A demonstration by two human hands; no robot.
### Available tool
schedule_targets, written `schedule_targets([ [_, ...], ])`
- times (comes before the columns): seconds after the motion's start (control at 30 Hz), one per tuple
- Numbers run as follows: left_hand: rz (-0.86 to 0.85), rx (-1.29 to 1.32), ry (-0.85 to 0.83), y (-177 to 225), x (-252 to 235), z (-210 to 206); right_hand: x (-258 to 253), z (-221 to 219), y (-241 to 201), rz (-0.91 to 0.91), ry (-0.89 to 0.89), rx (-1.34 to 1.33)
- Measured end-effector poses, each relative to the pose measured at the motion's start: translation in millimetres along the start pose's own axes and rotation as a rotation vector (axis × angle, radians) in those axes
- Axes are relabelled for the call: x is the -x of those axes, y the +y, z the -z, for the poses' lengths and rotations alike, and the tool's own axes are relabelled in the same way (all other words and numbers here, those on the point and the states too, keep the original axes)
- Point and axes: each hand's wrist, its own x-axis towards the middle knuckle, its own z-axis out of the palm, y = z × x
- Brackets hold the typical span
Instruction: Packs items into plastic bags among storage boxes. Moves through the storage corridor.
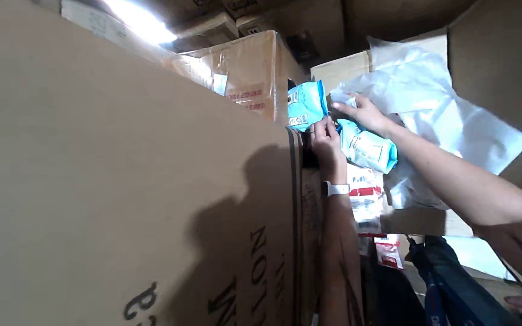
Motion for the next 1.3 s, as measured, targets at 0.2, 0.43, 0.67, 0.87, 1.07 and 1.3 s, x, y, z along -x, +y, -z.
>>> schedule_targets([
  [0.2, -0.135, 0.023, -0.016, -9.2, 0.1, 7.8, -17.3, -20.2, -28.9, -0.049, 0.039, 0.215],
  [0.43, -0.062, 0.095, -0.075, -14.1, 2.7, 7.8, -13.5, -24.4, -20.9, 0.101, 0.008, 0.314],
  [0.67, -0.154, 0.257, 0.191, -24.6, 51.5, 14.4, 48.1, -39.1, -1.2, 0.413, 0.078, 0.111],
  [0.87, -0.196, 0.347, 0.046, 44.9, 83.8, -0.2, 89.2, 18.9, 18.7, 0.331, 0.175, -0.217],
  [1.07, -0.1, 0.389, -0.049, 51.9, 102.3, -14.9, 90.5, 47.4, 35.2, 0.206, 0.137, -0.336],
  [1.3, -0.155, 0.469, -0.209, 35.4, 131.5, 5.5, 82.1, 46.8, 43.1, 0.255, 0.129, -0.429],
])
